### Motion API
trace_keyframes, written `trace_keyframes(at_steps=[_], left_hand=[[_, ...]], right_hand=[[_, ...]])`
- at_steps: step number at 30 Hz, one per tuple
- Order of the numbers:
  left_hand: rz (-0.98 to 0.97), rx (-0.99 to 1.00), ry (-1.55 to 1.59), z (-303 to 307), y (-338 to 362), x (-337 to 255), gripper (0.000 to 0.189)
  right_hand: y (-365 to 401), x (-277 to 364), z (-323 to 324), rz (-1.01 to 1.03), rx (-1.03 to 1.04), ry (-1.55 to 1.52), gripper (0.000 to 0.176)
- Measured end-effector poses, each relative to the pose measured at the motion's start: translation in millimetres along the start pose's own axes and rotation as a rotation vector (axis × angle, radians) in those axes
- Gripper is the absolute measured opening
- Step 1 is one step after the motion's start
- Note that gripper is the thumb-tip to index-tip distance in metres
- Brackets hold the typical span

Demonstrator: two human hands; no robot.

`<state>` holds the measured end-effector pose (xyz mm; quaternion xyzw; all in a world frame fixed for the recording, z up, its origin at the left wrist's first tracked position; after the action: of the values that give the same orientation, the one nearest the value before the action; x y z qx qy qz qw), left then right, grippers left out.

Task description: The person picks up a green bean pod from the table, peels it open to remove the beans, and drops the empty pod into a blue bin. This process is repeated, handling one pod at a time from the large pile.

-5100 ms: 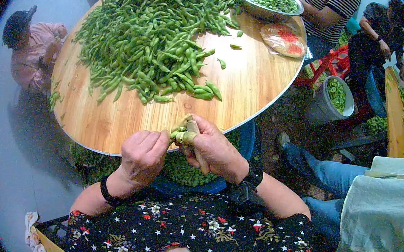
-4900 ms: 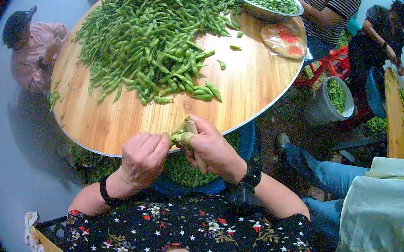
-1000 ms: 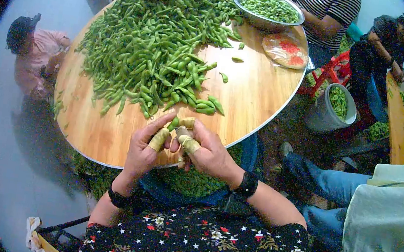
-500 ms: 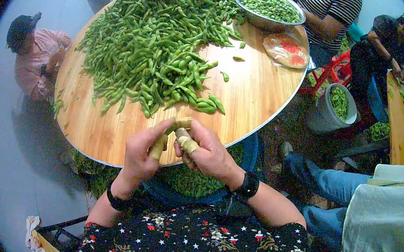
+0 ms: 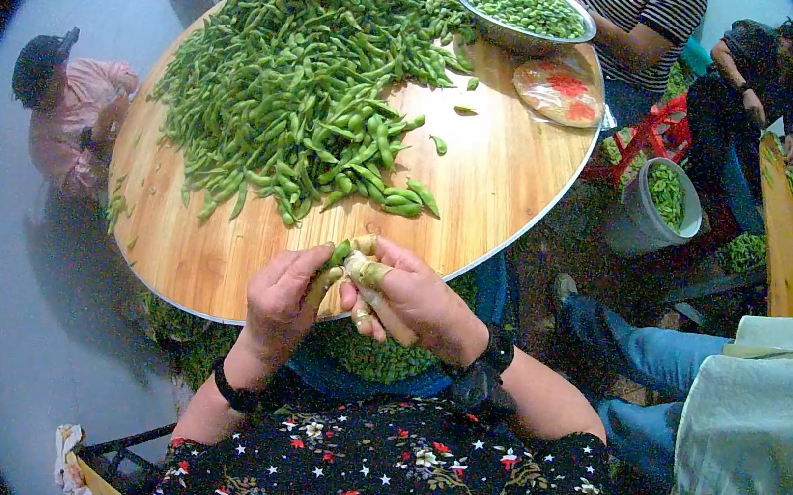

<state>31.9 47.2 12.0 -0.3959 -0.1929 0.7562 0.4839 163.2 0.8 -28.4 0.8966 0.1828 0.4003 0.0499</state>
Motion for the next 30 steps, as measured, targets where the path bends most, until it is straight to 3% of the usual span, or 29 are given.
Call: trace_keyframes(at_steps=[3,5,8,9,12,14,21,24,28,30], left_hand=[[0.089,0.093,-0.077,-2.8,4.0,2.1,0.025],[0.965,0.104,0.774,-23.4,29.5,32.2,0.017],[0.957,0.073,0.837,-25.9,30.4,33.4,0.015],[0.723,0.052,0.590,-20.5,23.2,28.6,0.014],[0.567,0.058,0.380,-11.2,13.8,13.4,0.014],[0.513,0.061,0.331,-11.8,13.1,8.6,0.015],[0.127,0.038,0.011,-12.0,13.2,1.8,0.022],[0.076,0.067,-0.050,-13.3,13.7,-1.6,0.025],[0.125,0.037,0.008,-11.4,8.3,-7.6,0.019],[0.732,0.130,0.504,-21.0,18.3,9.8,0.016]], right_hand=[[2.4,2.4,-7.0,0.053,-0.076,0.189,0.016],[2.8,4.3,-5.8,0.161,-0.159,0.519,0.015],[2.5,2.9,0.6,0.204,-0.170,0.640,0.017],[3.2,4.8,1.4,0.202,-0.172,0.640,0.017],[3.5,5.5,7.7,0.125,-0.229,0.395,0.020],[1.1,7.5,7.6,0.227,-0.252,0.257,0.023],[-4.1,8.0,6.8,0.255,-0.252,0.259,0.026],[-8.5,6.5,10.7,0.269,-0.285,0.288,0.024],[-10.6,3.7,13.1,0.236,-0.252,0.256,0.021],[-10.8,2.0,12.8,0.228,-0.250,0.254,0.020]])
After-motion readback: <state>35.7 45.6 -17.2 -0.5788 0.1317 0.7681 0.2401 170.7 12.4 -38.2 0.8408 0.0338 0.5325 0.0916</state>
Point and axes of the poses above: each hand's wrist, its own y-axis away from the middle knuckle, its own z-axis out of the back of the hand, x = y × z, the point moved 5 cm from there along -y, towards the middle knuckle, and after that the axes turned 1 degree about -z, right-handed, at the moved point
